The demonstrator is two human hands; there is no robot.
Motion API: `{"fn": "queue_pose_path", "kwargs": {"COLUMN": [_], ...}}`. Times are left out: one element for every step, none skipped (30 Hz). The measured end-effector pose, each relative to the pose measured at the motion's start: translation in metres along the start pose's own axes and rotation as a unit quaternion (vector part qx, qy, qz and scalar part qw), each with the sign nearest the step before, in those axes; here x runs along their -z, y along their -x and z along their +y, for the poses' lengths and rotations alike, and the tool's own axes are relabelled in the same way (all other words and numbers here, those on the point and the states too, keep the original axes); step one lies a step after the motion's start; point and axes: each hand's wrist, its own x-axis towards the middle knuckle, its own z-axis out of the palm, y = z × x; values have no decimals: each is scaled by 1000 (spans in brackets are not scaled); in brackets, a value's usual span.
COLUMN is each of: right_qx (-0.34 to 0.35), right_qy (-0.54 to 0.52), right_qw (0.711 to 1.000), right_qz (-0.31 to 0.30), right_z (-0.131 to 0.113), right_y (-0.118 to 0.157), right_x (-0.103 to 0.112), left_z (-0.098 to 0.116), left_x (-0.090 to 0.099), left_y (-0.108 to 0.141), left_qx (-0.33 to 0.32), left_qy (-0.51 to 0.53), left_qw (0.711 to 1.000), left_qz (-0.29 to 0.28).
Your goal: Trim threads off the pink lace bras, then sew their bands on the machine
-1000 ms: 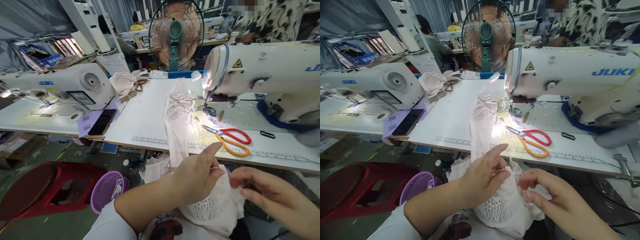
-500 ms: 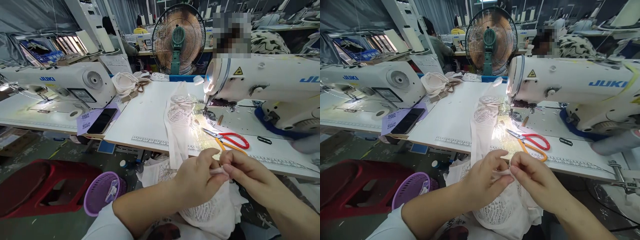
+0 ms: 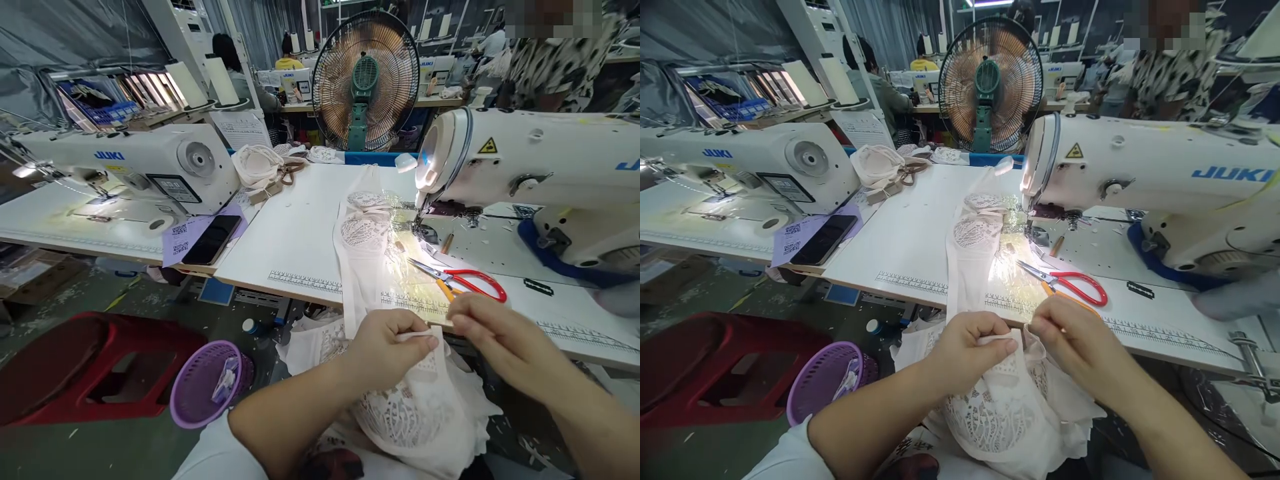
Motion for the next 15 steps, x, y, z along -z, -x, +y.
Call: {"fn": "queue_pose_path", "kwargs": {"right_qx": [-11,-32,-40,-59,-68,-74,-79,-81,-84,-88,-93,-95,-93,-90,-86], "right_qy": [62,127,185,227,243,252,254,253,254,255,260,257,240,203,148], "right_qw": [998,991,982,972,968,965,964,964,963,962,961,961,966,975,985], "right_qz": [10,21,22,2,-8,-20,-28,-30,-31,-29,-26,-21,-15,-9,-3], "right_z": [12,25,38,50,59,67,71,73,73,71,68,64,59,53,47], "right_y": [-2,-4,-6,-9,-11,-13,-14,-15,-16,-16,-14,-11,-7,-1,7], "right_x": [8,15,22,27,31,33,34,33,32,31,29,28,26,24,21], "left_z": [0,0,0,0,0,0,0,1,1,1,2,2,2,3,3], "left_x": [1,3,4,4,5,5,5,5,6,6,7,8,9,10,11], "left_y": [0,-1,-1,-1,-1,-1,-2,-2,-2,-2,-2,-2,-2,-2,-2], "left_qx": [1,4,6,9,12,17,22,27,33,37,41,44,46,50,53], "left_qy": [1,3,8,15,23,30,36,41,44,48,51,53,52,48,41], "left_qw": [1000,1000,1000,1000,1000,999,999,999,998,998,998,998,998,998,998], "left_qz": [2,3,3,3,3,2,-1,-5,-9,-11,-11,-9,-7,-5,-4]}}
